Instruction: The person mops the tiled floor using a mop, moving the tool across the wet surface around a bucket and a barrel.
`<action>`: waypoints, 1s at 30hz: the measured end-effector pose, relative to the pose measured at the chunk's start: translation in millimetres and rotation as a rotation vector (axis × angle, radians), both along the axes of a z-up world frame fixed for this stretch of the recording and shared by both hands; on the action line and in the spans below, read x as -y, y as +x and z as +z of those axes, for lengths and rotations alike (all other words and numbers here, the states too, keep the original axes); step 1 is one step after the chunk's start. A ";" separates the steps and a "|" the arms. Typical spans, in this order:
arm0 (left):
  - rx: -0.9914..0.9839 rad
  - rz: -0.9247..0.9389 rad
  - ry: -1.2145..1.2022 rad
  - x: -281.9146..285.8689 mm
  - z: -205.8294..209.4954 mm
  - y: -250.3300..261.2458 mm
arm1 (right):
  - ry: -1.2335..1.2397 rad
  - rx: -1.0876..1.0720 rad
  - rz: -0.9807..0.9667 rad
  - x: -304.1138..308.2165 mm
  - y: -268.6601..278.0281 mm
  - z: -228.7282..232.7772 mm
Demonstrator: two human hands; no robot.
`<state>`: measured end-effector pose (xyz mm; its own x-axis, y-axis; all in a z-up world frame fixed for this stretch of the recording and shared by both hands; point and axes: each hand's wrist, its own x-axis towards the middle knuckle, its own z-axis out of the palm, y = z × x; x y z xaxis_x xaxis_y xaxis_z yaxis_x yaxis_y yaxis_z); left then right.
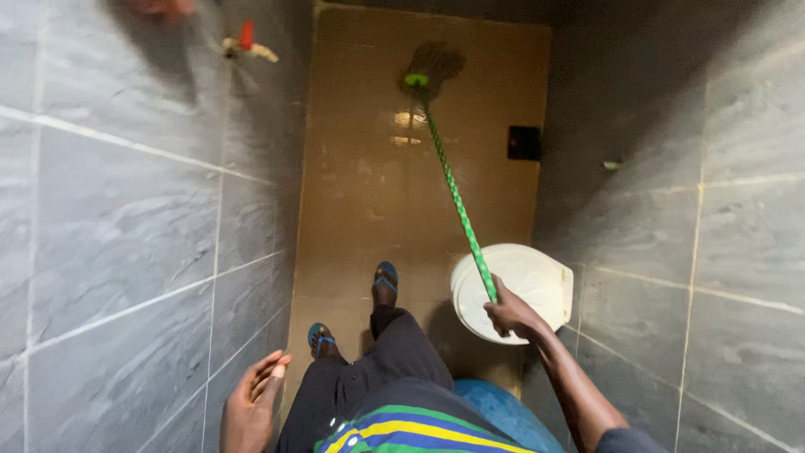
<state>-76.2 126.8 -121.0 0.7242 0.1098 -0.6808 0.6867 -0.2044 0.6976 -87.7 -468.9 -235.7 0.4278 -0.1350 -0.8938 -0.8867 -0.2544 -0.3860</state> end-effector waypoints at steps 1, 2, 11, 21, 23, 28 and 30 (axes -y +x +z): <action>-0.031 0.041 0.041 -11.0 -8.4 -11.1 | 0.052 0.039 -0.125 0.5 -5.1 6.7; -0.063 0.081 0.081 -20.3 -14.2 -18.0 | 0.105 0.076 -0.251 -1.0 -3.9 9.2; 0.194 -0.169 0.191 44.2 87.4 63.7 | -0.034 0.515 -0.077 -134.3 248.1 -75.5; 0.141 -0.153 -0.045 34.0 44.7 21.2 | -0.017 0.565 0.149 -129.0 263.6 -61.5; -0.054 -0.143 0.074 1.7 1.0 -10.9 | -0.211 0.752 0.421 -79.3 202.3 -50.9; -0.198 0.059 0.184 -70.1 -64.7 -79.5 | -0.217 0.037 0.194 -36.4 63.2 11.9; -0.170 0.093 0.167 -85.2 -69.4 -84.9 | -0.195 0.032 0.124 -63.8 34.5 14.4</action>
<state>-161.1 211.9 -190.4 0.5826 0.2916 -0.7587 0.8124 -0.2381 0.5323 -53.3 -405.1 -221.3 0.4800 -0.2484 -0.8414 -0.8318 -0.4335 -0.3466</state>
